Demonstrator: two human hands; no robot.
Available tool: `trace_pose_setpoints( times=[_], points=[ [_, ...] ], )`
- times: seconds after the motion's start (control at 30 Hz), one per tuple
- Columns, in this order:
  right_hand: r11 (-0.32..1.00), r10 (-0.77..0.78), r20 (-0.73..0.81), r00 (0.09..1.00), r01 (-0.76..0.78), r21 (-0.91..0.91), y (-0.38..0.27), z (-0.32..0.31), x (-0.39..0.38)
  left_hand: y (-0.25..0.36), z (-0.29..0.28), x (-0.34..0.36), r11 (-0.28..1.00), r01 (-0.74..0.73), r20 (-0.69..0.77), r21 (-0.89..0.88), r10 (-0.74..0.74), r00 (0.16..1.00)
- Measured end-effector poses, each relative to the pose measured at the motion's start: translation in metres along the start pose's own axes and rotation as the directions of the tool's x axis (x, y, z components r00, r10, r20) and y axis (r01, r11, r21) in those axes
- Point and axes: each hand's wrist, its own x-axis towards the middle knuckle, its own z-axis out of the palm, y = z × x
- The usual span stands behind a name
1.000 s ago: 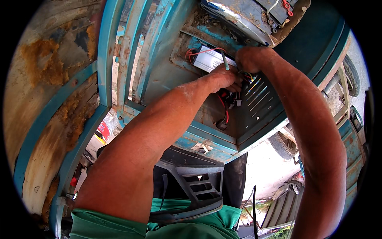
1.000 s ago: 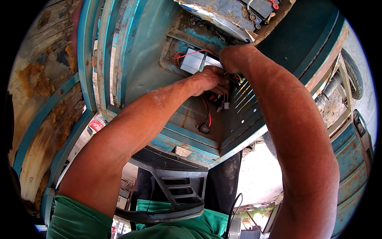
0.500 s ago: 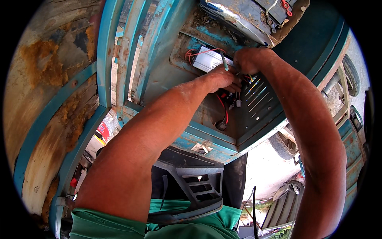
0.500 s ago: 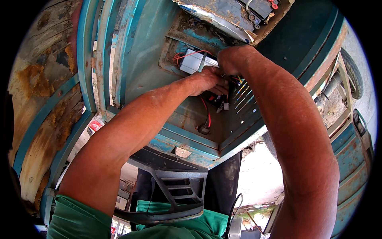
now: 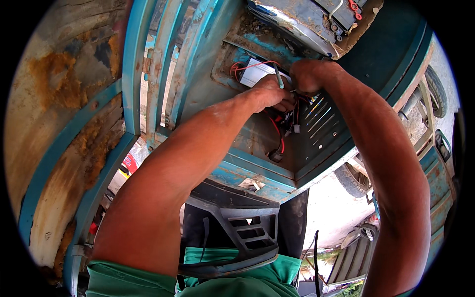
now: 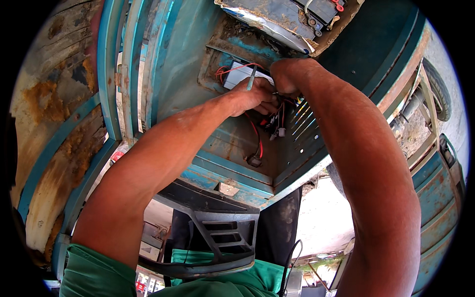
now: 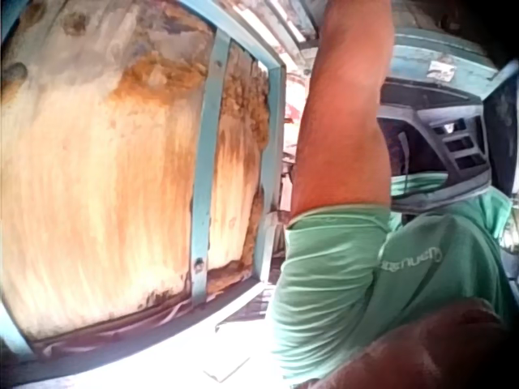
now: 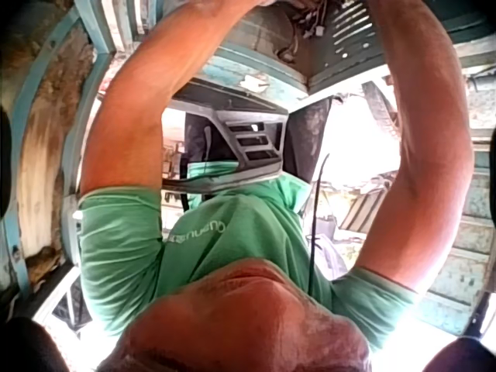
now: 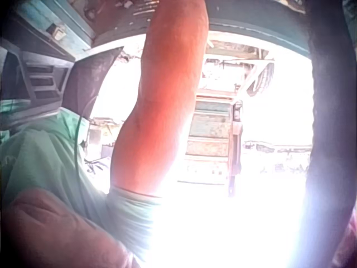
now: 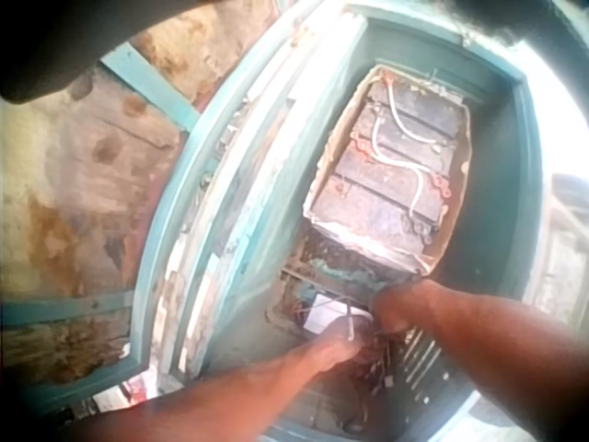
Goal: The person works on the electrical system of a teal three-wheeled vehicle, connecting and adjusting wires near the battery and controller. They use a screwdriver to tighten connections and manipulate wire bundles within the vehicle's frame.
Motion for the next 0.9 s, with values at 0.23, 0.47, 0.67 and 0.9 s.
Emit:
trace_pose_setpoints(
  times=[0.23,0.47,0.67,0.9],
  points=[
    [0.999,0.018,0.028,0.999,-0.019,0.034,-0.003,0.006,0.007,0.005,0.005,-0.008,0.991,0.042,-0.076,0.130,-0.033,0.997],
    [0.997,0.000,0.018,1.000,-0.002,0.073,-0.002,0.007,0.006,0.007,0.001,-0.008,0.987,0.102,-0.032,0.124,-0.098,0.995],
    [0.999,-0.027,-0.006,1.000,0.027,-0.018,-0.006,0.007,0.002,0.005,0.001,-0.008,0.990,0.139,-0.021,0.000,-0.139,0.990],
    [0.998,0.015,0.036,0.999,-0.017,0.068,-0.007,0.006,0.000,0.007,0.004,-0.007,0.989,0.146,-0.039,0.013,-0.145,0.989]
  ],
)
